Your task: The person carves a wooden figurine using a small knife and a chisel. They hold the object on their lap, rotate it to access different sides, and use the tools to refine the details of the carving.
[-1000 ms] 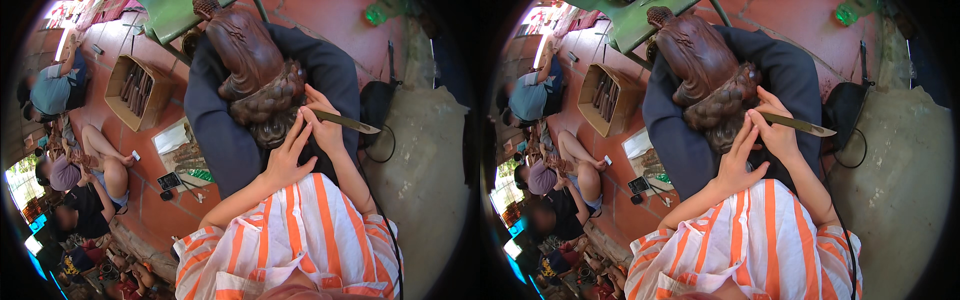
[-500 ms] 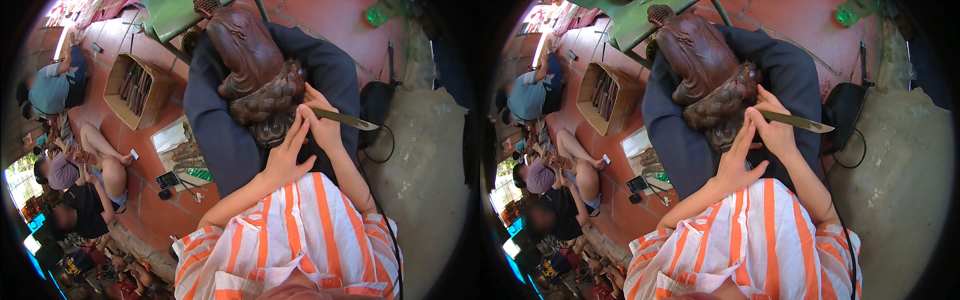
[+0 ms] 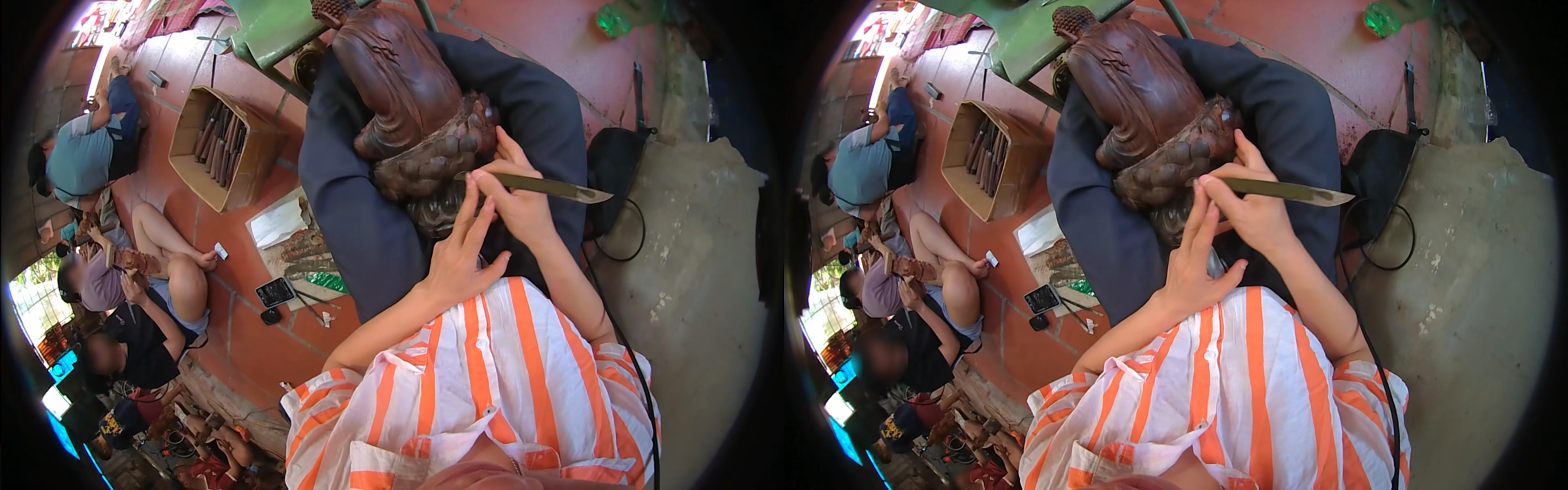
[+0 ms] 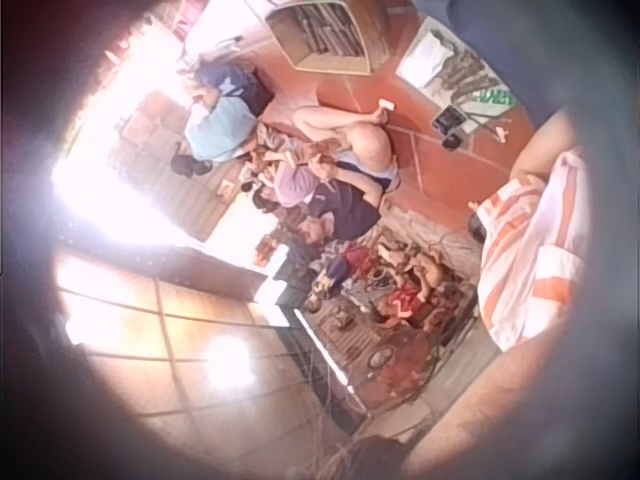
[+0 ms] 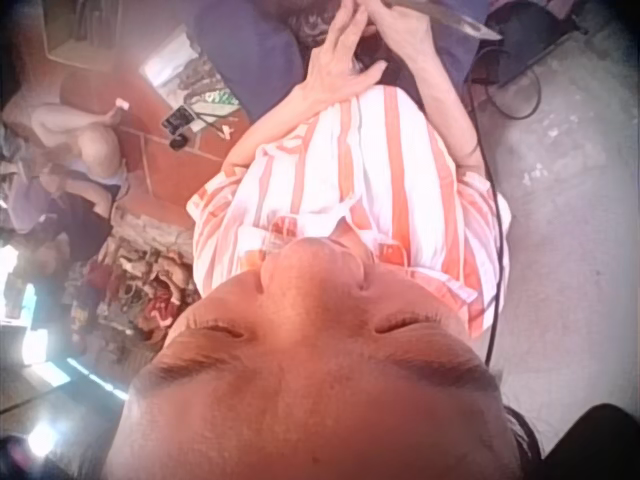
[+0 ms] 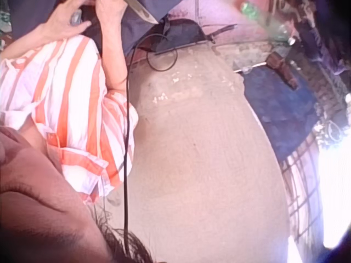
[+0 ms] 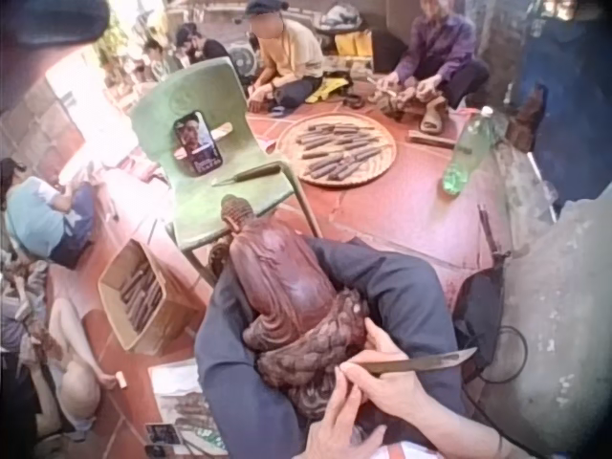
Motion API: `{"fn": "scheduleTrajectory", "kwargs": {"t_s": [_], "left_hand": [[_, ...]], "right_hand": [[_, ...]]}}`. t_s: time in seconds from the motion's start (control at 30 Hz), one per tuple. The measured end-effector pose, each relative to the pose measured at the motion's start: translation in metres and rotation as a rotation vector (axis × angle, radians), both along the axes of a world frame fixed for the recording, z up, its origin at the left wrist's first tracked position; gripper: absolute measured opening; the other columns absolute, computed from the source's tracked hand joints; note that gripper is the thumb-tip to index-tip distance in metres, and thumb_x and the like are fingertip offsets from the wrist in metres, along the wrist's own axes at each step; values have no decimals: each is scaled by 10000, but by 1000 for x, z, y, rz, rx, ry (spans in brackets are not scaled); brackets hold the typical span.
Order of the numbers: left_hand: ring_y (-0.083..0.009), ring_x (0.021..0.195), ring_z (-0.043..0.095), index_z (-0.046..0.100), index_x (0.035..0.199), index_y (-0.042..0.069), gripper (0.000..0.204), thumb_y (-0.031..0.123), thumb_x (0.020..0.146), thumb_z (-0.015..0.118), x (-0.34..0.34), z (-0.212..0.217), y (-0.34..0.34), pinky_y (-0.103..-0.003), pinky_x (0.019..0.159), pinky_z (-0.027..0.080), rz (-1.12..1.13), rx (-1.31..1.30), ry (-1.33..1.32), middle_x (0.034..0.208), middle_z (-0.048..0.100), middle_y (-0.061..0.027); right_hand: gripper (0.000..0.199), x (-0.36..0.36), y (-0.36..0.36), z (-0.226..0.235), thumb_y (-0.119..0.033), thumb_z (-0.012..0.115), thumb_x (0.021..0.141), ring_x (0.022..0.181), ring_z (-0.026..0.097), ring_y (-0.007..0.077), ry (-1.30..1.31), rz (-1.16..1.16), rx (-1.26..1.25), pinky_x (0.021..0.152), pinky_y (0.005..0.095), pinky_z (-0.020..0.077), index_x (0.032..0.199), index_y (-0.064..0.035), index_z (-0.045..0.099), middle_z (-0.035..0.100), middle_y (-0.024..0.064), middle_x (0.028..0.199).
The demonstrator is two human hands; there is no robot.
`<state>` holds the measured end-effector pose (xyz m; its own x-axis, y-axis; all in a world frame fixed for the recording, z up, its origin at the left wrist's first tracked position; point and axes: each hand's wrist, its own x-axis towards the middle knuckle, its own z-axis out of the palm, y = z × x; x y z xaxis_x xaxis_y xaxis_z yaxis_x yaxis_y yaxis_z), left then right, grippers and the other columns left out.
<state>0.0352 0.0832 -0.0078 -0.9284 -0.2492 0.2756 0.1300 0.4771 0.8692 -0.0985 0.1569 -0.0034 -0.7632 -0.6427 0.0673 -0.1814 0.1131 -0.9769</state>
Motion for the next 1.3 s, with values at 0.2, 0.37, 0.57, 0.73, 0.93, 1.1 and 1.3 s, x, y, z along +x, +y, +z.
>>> {"fn": "scheduleTrajectory", "kwargs": {"t_s": [0.2, 0.37, 0.57, 0.73, 0.93, 1.1, 1.3], "left_hand": [[-361, 1260, 461, 253, 1434, -24, 867, -34, 694, 704, -5, 1, 4, -346, 848, 538, -42, 218, -55, 1474, 224, -304], [-277, 1127, 579, 534, 1222, -10, 522, -43, 721, 675, -8, 23, -18, -297, 730, 560, -10, 122, 19, 1371, 438, -237], [-141, 922, 602, 613, 1108, 26, 281, 1, 828, 615, -44, 66, -143, -191, 571, 465, 436, -119, 79, 1140, 597, -121], [-232, 927, 593, 550, 1232, 7, 482, 260, 843, 680, -109, 70, -259, -341, 797, 498, 371, -539, -64, 1024, 601, -153], [-340, 1031, 593, 533, 1228, -17, 666, 468, 795, 677, -184, 61, -290, -398, 886, 465, 346, -566, -350, 1148, 589, -248], [-422, 1072, 542, 520, 1263, 45, 690, 460, 742, 701, -199, 46, -277, -441, 941, 425, 511, -738, -334, 1138, 543, -290], [-383, 1052, 547, 482, 1308, 51, 764, 427, 696, 741, -193, 35, -276, -425, 946, 420, 552, -526, -230, 1155, 518, -274]], "right_hand": [[124, 2, 6, -5, -54, 648, 807, 1100, 568, 341, 23, -117, -34, 982, 404, 419, 869, 53, 665, 645, 179, 1091], [127, -12, 37, 13, -26, 593, 857, 971, 632, 201, -172, -77, -71, 837, 290, 488, 871, 80, 660, 644, 156, 1118], [229, -16, 72, 16, -103, 538, 899, 716, 579, 80, -354, -54, -63, 623, 231, 448, 755, 43, 642, 662, 69, 831], [215, -16, 80, 15, -118, 531, 909, 649, 573, 84, -431, -19, -64, 591, 231, 452, 775, 25, 619, 621, 68, 769], [201, -8, 78, 12, -119, 567, 909, 609, 553, 60, -459, -184, -229, 537, 216, 434, 1067, 4, 582, 555, -3, 681], [445, -5, 83, 18, -93, 629, 873, 593, 515, 55, -359, -190, -93, 542, 215, 418, 1290, -10, 498, 566, 0, 743], [504, -13, 82, 8, 10, 655, 799, 624, 488, 60, -174, -201, -193, 582, 211, 409, 1280, -67, 531, 604, 17, 831]]}}
